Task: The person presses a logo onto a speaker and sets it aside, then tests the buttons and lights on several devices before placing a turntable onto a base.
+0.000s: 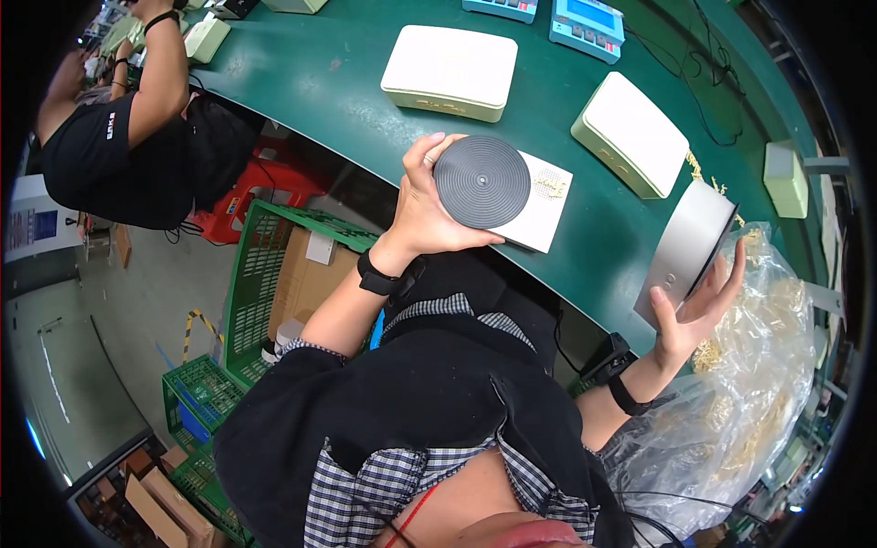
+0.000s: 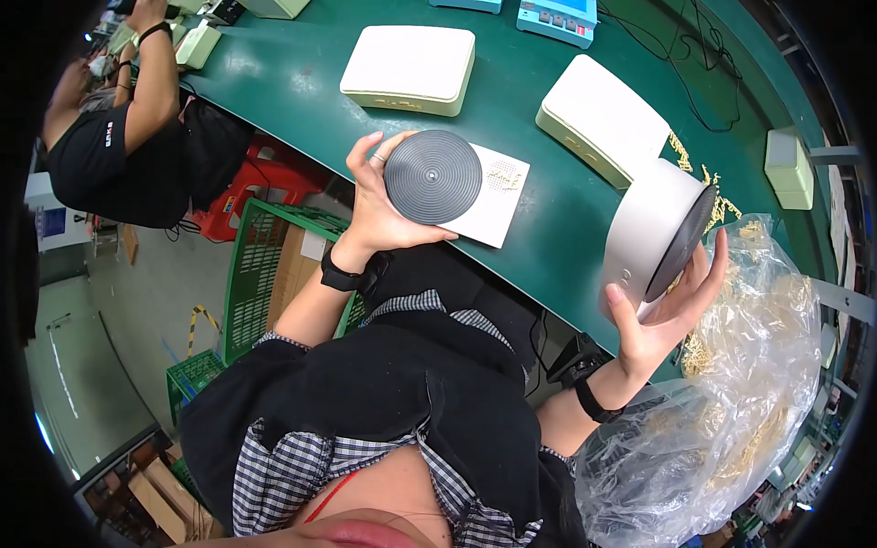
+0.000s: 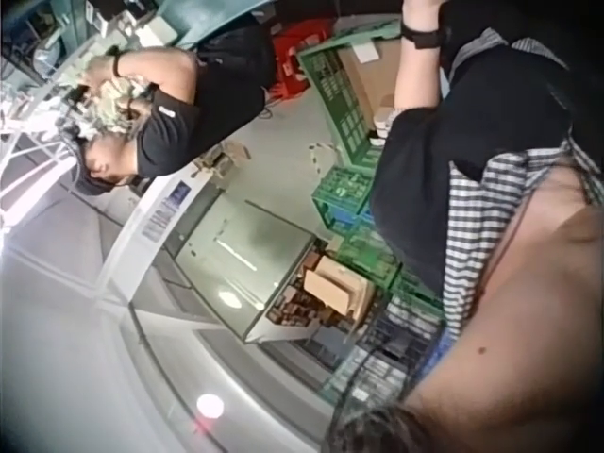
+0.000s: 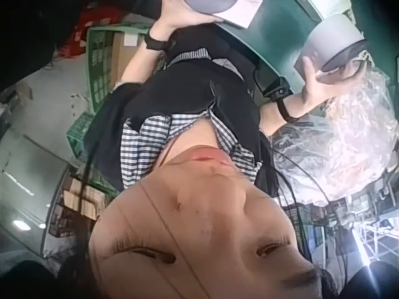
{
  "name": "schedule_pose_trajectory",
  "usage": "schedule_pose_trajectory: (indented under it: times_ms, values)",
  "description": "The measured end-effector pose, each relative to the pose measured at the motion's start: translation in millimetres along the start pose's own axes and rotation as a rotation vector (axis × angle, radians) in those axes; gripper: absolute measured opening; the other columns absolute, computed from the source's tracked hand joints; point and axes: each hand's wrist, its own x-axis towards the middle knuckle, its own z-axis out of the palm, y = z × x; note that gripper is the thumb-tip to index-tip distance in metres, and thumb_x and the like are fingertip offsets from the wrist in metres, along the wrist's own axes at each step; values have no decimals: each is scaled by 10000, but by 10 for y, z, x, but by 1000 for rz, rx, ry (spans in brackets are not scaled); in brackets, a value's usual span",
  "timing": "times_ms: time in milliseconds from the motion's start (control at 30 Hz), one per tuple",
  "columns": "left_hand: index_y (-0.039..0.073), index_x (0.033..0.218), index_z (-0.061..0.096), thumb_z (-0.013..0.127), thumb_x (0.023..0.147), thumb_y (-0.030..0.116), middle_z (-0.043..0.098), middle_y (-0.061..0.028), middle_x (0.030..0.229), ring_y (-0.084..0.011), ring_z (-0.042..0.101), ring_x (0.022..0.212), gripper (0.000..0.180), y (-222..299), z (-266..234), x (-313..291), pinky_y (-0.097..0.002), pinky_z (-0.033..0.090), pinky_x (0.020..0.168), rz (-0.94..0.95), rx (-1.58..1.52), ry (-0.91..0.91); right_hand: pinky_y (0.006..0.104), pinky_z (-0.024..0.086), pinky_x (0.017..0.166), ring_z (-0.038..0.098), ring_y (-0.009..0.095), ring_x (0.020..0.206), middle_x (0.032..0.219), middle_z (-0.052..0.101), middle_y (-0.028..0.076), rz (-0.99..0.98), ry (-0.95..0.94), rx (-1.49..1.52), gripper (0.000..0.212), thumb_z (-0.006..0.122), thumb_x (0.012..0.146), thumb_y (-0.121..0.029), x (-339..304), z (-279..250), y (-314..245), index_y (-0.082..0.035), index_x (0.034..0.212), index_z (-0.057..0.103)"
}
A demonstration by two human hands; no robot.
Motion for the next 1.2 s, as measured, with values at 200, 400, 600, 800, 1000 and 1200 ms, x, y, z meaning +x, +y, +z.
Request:
schedule_pose_trajectory:
  times_ms: [200, 400, 600, 800, 1000, 1200]
  values:
    - [147, 1393, 156, 982, 456, 285, 565, -208, 1246, -362, 617, 1104, 1257, 9, 10, -16, -457, 494, 933, 13, 27, -6, 384, 340, 1060, 487, 286, 1232, 1328, 504, 196, 8, 0, 34, 1115, 838, 634, -250, -20, -28, 56, -34, 1529, 210]
    - [148, 1384, 165, 983, 456, 282, 553, -207, 1261, -364, 608, 1117, 1244, -14, 29, -24, -466, 480, 958, -1, -23, -3, 374, 380, 1022, 504, 267, 1180, 1286, 496, 159, 56, 42, 57, 1126, 846, 599, -250, -1, 2, 9, -42, 1517, 229]
    - [153, 1407, 152, 983, 457, 286, 527, -214, 1294, -372, 579, 1160, 1268, -10, -1, -12, -469, 460, 989, -35, -9, -44, 373, 373, 1034, 499, 266, 1196, 1307, 489, 155, 70, 40, 48, 1088, 840, 605, -242, 6, -10, 39, -30, 1504, 265]
    - [159, 1461, 55, 991, 479, 318, 403, -272, 1401, -358, 526, 1240, 1366, 76, -86, 72, -478, 456, 1020, 38, 196, -90, 379, 356, 1059, 492, 272, 1221, 1331, 485, 157, 73, 53, 91, 1044, 830, 634, -213, -30, -44, 65, -16, 1497, 277]
    - [151, 1456, 240, 954, 504, 411, 396, -237, 1427, -386, 467, 1292, 1218, 228, -193, 275, -506, 421, 1046, 94, 214, -271, 392, 440, 1016, 529, 287, 1223, 1361, 503, 171, 268, 145, 463, 774, 725, 818, -224, -178, -411, 500, -3, 1458, 351]
    - [140, 1396, 456, 889, 507, 369, 478, -185, 1357, -394, 493, 1227, 1016, 457, -169, 841, -472, 454, 988, 224, 556, -769, 386, 511, 944, 607, 247, 1124, 1267, 585, 136, 470, 157, 552, 594, 645, 922, -202, 613, -676, 421, -8, 1429, 404]
